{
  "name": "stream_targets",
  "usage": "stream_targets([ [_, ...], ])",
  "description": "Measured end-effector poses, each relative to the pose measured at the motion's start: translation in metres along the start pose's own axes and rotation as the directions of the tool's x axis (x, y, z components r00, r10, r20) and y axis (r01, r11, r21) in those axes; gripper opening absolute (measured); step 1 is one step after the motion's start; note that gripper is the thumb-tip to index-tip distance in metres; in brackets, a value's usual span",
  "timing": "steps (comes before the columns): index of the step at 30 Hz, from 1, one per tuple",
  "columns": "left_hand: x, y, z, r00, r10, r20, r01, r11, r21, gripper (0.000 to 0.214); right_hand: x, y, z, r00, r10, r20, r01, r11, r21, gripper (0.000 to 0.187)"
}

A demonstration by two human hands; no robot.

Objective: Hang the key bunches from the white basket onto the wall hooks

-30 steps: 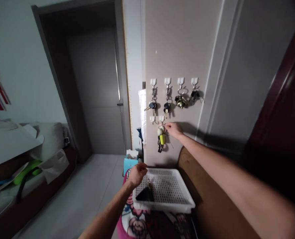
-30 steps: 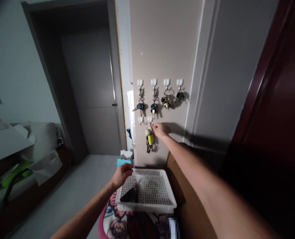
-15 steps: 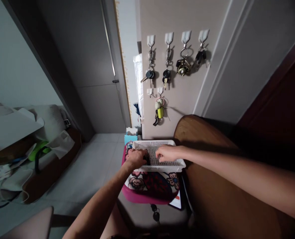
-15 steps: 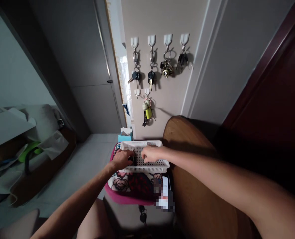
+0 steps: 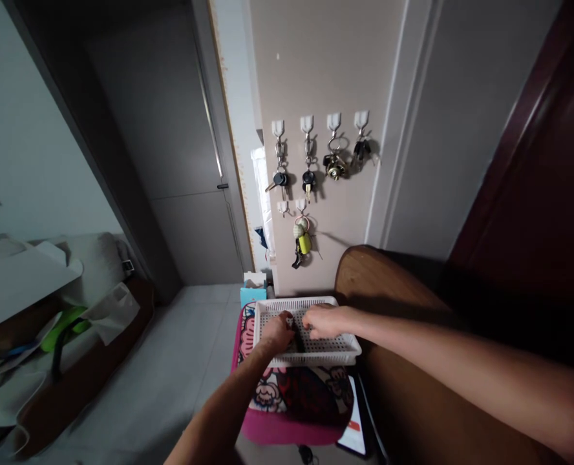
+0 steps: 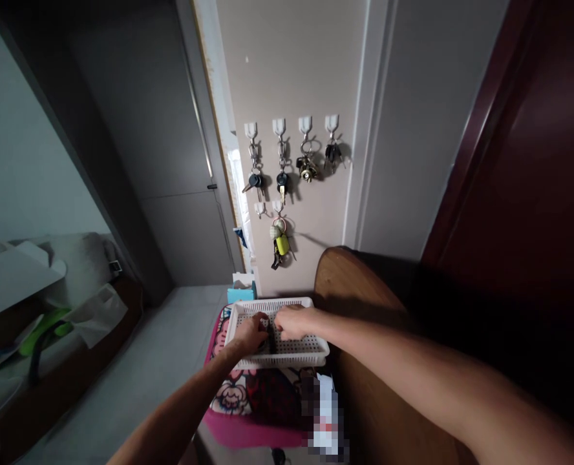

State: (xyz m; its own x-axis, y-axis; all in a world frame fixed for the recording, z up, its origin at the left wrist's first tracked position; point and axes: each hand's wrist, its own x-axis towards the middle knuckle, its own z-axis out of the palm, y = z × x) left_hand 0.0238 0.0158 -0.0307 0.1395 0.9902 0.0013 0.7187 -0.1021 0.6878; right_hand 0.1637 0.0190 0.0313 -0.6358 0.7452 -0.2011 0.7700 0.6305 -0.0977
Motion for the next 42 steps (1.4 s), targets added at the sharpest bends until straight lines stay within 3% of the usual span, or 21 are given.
stream_targets([
  [5,0.004,0.011,0.006,0.997,-0.061,-0.037,0.054,0.985,-0.164,0.032,0.000,0.005,-0.001,0.999,0.020,-0.030,-0.022,0.997,-0.069,0.025],
  [11,0.005,0.031,0.004,0.991,0.026,-0.129,-0.066,0.948,-0.312,0.024,0.010,0.015,-0.002,0.983,0.054,-0.174,-0.038,0.995,0.096,0.021],
  [17,0.009,0.044,-0.017,0.977,0.127,-0.172,-0.196,0.850,-0.488,0.026,0.015,0.017,-0.007,0.947,0.113,-0.302,-0.023,0.958,0.285,0.015],
  [22,0.022,0.056,-0.044,0.950,0.124,-0.288,-0.287,0.715,-0.638,0.022,0.015,0.014,-0.037,0.876,0.180,-0.447,0.043,0.894,0.446,0.014],
  [25,0.032,0.064,-0.065,0.927,0.119,-0.357,-0.341,0.667,-0.663,0.020,0.019,0.013,-0.067,0.835,0.294,-0.464,0.072,0.779,0.623,0.011],
  [29,0.043,0.075,-0.090,0.906,0.147,-0.396,-0.371,0.725,-0.580,0.016,0.030,0.013,-0.107,0.797,0.390,-0.461,0.134,0.630,0.765,0.008],
  [34,0.044,0.094,-0.112,0.916,0.138,-0.377,-0.273,0.903,-0.332,0.021,0.052,0.017,-0.144,0.696,0.489,-0.527,0.190,0.582,0.791,0.005],
  [42,0.044,0.102,-0.117,0.954,0.126,-0.273,-0.168,0.976,-0.138,0.028,0.075,0.022,-0.166,0.591,0.626,-0.508,0.139,0.541,0.829,0.009],
])
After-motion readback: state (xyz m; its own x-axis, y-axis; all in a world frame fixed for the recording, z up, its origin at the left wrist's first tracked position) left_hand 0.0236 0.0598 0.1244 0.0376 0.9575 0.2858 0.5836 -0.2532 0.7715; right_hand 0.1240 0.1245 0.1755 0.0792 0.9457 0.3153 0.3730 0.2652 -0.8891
